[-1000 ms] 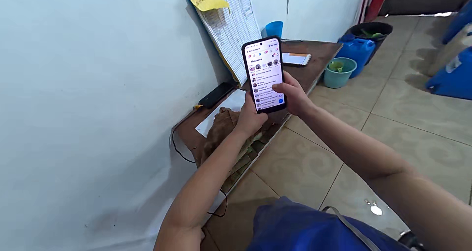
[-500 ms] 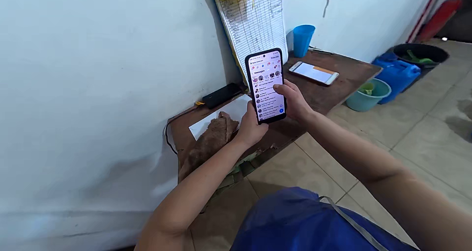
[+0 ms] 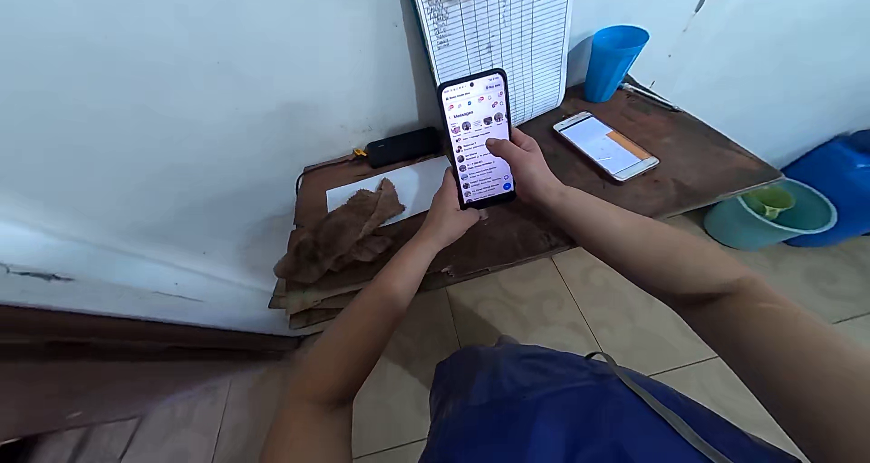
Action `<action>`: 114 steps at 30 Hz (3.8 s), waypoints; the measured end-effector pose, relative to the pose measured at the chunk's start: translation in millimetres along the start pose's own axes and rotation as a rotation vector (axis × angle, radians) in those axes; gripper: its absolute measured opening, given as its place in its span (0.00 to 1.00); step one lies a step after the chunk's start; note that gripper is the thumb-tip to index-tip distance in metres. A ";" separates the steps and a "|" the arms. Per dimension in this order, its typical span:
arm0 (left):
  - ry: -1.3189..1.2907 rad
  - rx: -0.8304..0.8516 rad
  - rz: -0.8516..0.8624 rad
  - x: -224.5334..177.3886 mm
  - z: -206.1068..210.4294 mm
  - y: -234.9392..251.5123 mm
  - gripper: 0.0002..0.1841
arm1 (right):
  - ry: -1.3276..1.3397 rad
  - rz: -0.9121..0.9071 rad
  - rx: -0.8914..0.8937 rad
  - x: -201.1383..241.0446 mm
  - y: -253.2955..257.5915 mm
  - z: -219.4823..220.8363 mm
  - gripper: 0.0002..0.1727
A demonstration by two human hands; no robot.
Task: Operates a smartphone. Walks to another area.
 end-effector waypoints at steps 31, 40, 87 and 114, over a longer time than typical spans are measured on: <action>-0.172 -0.037 -0.053 -0.4 -6.5 -6.4 0.45 | 0.048 0.260 0.597 -8.4 5.8 -33.7 0.34; 0.128 0.018 -0.013 -3.9 1.4 22.2 0.44 | -0.040 0.113 0.350 7.7 10.8 -38.0 0.29; 0.202 0.081 -0.040 6.8 2.7 34.5 0.43 | -0.084 0.067 0.226 -11.2 7.1 -47.4 0.31; 0.233 0.090 -0.019 6.7 1.9 33.6 0.43 | -0.127 0.022 0.225 -8.6 5.9 -47.1 0.29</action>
Point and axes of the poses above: each hand's wrist, its own y-axis towards the middle knuckle, its own z-axis out of the palm, x = y × z, the point moved 1 cm from there along y, towards the middle knuckle, and after that the axes turned 7 degrees about -y, right-handed, at the moved point
